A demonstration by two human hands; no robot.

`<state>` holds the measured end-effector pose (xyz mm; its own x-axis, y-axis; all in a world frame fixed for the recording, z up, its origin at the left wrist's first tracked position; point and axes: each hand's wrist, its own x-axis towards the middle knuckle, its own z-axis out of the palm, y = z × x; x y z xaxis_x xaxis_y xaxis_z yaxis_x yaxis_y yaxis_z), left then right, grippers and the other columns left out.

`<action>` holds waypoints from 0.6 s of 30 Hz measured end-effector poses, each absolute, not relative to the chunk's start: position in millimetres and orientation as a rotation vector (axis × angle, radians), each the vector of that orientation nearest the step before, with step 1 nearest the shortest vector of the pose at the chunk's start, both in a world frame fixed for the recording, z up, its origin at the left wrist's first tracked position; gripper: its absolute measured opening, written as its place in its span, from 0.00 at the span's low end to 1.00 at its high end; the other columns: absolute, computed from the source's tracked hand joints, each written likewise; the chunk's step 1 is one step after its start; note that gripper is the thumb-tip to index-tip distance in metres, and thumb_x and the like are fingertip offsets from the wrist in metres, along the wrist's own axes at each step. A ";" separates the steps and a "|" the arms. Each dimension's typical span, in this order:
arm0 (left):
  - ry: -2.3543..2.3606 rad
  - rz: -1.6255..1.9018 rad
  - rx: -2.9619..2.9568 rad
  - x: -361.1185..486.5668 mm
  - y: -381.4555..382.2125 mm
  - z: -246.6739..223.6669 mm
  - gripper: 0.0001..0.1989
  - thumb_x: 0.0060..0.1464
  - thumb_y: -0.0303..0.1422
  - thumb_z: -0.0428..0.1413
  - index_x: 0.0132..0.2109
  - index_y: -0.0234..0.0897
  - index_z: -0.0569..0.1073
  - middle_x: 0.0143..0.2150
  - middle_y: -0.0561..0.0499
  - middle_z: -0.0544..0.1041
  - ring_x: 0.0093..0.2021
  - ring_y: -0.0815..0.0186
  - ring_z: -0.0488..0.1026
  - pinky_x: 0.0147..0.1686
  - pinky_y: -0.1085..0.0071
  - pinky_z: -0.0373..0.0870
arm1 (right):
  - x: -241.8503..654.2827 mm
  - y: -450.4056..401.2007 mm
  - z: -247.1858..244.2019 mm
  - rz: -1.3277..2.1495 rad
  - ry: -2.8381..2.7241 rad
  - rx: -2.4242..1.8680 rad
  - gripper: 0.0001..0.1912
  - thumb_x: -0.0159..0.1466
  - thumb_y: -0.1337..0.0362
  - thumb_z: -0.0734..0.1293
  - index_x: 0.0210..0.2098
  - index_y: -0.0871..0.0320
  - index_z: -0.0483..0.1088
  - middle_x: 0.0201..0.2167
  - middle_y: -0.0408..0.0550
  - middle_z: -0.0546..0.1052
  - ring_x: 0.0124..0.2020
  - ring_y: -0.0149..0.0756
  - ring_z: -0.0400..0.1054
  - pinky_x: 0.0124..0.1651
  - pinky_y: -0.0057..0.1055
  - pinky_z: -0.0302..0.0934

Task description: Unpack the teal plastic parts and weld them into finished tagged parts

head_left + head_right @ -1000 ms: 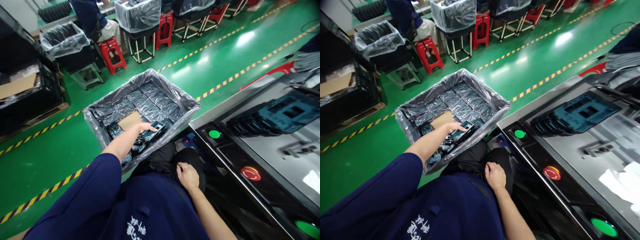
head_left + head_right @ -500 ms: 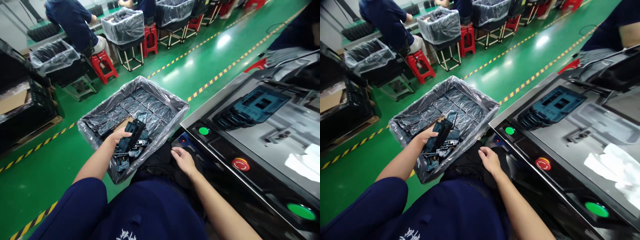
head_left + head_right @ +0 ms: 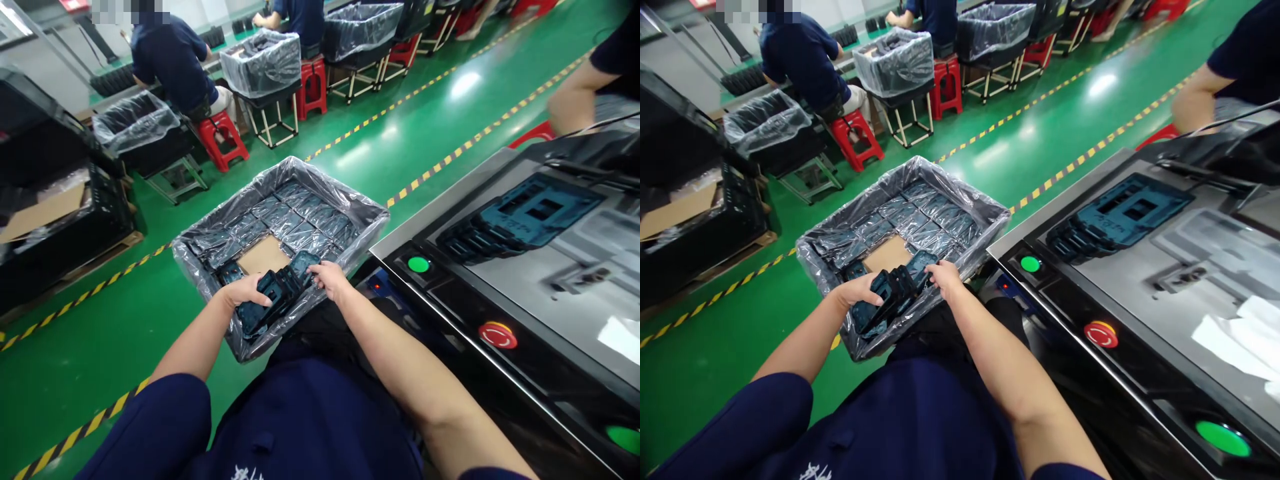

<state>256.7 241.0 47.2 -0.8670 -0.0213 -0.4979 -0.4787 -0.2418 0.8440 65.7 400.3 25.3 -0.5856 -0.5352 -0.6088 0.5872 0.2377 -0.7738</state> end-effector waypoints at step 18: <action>0.630 3.034 -0.670 206.5 353.1 21.7 0.22 0.51 0.40 0.56 0.50 0.34 0.75 0.43 0.42 0.80 0.43 0.56 0.78 0.43 0.63 0.74 | 131.4 499.5 34.6 -1.946 2.111 -1.053 0.19 0.63 0.65 0.64 0.55 0.54 0.67 0.52 0.54 0.73 0.55 0.46 0.69 0.59 0.48 0.64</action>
<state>206.5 353.1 21.7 -0.9102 -0.1113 -0.3990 -0.0567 -0.9206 0.3863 131.4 499.5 34.6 -0.7598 -0.5278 0.3797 -0.4213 -0.0451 -0.9058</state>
